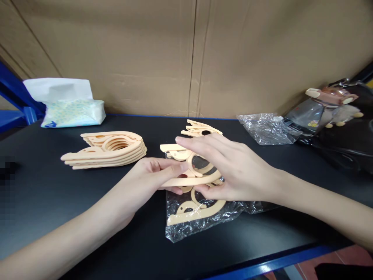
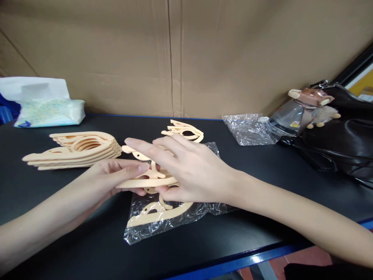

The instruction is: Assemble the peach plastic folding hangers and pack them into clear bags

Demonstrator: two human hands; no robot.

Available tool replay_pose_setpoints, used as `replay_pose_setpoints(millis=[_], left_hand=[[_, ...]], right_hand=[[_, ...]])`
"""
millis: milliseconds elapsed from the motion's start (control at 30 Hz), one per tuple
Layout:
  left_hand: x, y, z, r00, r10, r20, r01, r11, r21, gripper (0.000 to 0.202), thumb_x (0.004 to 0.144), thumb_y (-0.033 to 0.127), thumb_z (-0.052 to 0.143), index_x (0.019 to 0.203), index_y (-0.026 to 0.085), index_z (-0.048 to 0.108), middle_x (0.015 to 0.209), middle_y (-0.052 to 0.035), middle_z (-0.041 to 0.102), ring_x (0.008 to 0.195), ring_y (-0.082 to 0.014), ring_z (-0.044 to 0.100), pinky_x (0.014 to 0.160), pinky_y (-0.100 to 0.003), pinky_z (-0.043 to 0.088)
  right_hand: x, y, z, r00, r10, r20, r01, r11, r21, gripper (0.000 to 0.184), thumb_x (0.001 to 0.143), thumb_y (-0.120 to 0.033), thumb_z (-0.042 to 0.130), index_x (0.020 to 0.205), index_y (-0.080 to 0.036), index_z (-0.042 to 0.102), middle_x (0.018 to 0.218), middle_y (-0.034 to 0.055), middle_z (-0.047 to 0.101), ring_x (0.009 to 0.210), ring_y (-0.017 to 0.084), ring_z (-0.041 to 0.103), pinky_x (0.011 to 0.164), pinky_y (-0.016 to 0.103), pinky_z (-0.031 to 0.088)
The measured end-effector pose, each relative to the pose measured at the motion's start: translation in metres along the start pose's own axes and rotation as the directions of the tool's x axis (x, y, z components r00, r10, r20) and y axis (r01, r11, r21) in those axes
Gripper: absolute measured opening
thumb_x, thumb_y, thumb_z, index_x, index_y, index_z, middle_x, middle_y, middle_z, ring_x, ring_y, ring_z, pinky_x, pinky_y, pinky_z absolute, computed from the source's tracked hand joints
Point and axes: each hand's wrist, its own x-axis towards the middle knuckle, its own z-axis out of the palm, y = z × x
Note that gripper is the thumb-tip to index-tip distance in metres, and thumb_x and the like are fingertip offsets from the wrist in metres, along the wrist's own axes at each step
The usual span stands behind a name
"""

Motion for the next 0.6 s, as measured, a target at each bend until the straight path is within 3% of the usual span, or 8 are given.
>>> replay_pose_setpoints(millis=[133, 233, 267, 333, 400, 433, 500, 600], left_hand=[[0.002, 0.001, -0.001, 0.999, 0.048, -0.011, -0.048, 0.999, -0.009, 0.036, 0.088, 0.052, 0.058, 0.098, 0.024, 0.077, 0.096, -0.0049, 0.078, 0.090, -0.0236, 0.072, 0.086, -0.037, 0.059], [0.004, 0.001, -0.005, 0.983, 0.168, -0.068, -0.151, 0.968, 0.203, 0.044, 0.092, 0.058, 0.048, 0.105, 0.024, 0.073, 0.104, -0.0048, 0.076, 0.099, -0.0256, 0.069, 0.086, -0.039, 0.057], [0.005, 0.001, -0.007, 0.968, 0.243, -0.059, -0.209, 0.914, 0.348, 0.044, 0.093, 0.057, 0.046, 0.106, 0.024, 0.071, 0.108, -0.0041, 0.074, 0.102, -0.0258, 0.067, 0.088, -0.039, 0.055], [0.006, -0.001, -0.010, 0.918, 0.395, 0.026, -0.314, 0.688, 0.654, 0.040, 0.095, 0.053, 0.044, 0.110, 0.024, 0.068, 0.115, -0.0037, 0.070, 0.109, -0.0267, 0.062, 0.095, -0.042, 0.050], [0.007, -0.004, -0.011, 0.877, 0.459, 0.141, -0.357, 0.425, 0.832, 0.041, 0.098, 0.049, 0.040, 0.119, 0.023, 0.063, 0.125, -0.0061, 0.065, 0.117, -0.0281, 0.056, 0.103, -0.046, 0.043], [0.008, -0.006, -0.011, 0.870, 0.460, 0.176, -0.359, 0.349, 0.866, 0.043, 0.099, 0.047, 0.037, 0.124, 0.021, 0.061, 0.130, -0.0075, 0.062, 0.122, -0.0283, 0.053, 0.107, -0.047, 0.040], [0.010, -0.009, -0.010, 0.878, 0.434, 0.204, -0.360, 0.315, 0.878, 0.045, 0.101, 0.045, 0.032, 0.130, 0.020, 0.056, 0.136, -0.0083, 0.057, 0.128, -0.0270, 0.049, 0.110, -0.046, 0.037], [0.012, -0.011, -0.009, 0.895, 0.402, 0.193, -0.351, 0.372, 0.859, 0.046, 0.101, 0.045, 0.029, 0.133, 0.022, 0.052, 0.137, -0.0064, 0.056, 0.128, -0.0254, 0.049, 0.111, -0.043, 0.037]], right_hand=[[-0.016, 0.008, -0.019, 0.990, 0.141, 0.017, -0.139, 0.986, -0.094, 0.077, 0.083, -0.035, 0.064, 0.151, -0.024, 0.028, 0.140, 0.0089, 0.053, 0.119, 0.030, 0.055, 0.095, 0.045, 0.052], [-0.041, 0.023, -0.039, 0.961, 0.275, -0.026, -0.274, 0.936, -0.220, 0.079, 0.082, -0.042, 0.064, 0.150, -0.026, 0.029, 0.132, 0.0113, 0.058, 0.115, 0.036, 0.058, 0.091, 0.053, 0.053], [-0.051, 0.030, -0.045, 0.947, 0.322, -0.023, -0.316, 0.911, -0.266, 0.079, 0.081, -0.043, 0.065, 0.150, -0.027, 0.030, 0.132, 0.0117, 0.057, 0.117, 0.038, 0.057, 0.094, 0.056, 0.050], [-0.072, 0.044, -0.056, 0.928, 0.373, 0.007, -0.352, 0.881, -0.316, 0.077, 0.080, -0.042, 0.065, 0.149, -0.026, 0.033, 0.136, 0.0131, 0.055, 0.120, 0.040, 0.055, 0.095, 0.058, 0.049], [-0.092, 0.055, -0.064, 0.895, 0.445, 0.039, -0.403, 0.842, -0.358, 0.075, 0.080, -0.039, 0.065, 0.147, -0.023, 0.035, 0.131, 0.0151, 0.059, 0.114, 0.039, 0.060, 0.090, 0.054, 0.052], [-0.100, 0.058, -0.067, 0.880, 0.471, 0.058, -0.422, 0.832, -0.361, 0.073, 0.080, -0.038, 0.066, 0.145, -0.023, 0.038, 0.128, 0.0154, 0.061, 0.110, 0.037, 0.062, 0.087, 0.052, 0.054], [-0.111, 0.060, -0.072, 0.851, 0.509, 0.128, -0.449, 0.832, -0.326, 0.067, 0.078, -0.035, 0.068, 0.139, -0.025, 0.043, 0.123, 0.0140, 0.064, 0.103, 0.034, 0.066, 0.083, 0.047, 0.055], [-0.115, 0.052, -0.074, 0.820, 0.521, 0.235, -0.481, 0.851, -0.211, 0.062, 0.074, -0.034, 0.072, 0.131, -0.029, 0.049, 0.119, 0.0112, 0.067, 0.097, 0.031, 0.069, 0.079, 0.042, 0.057]])
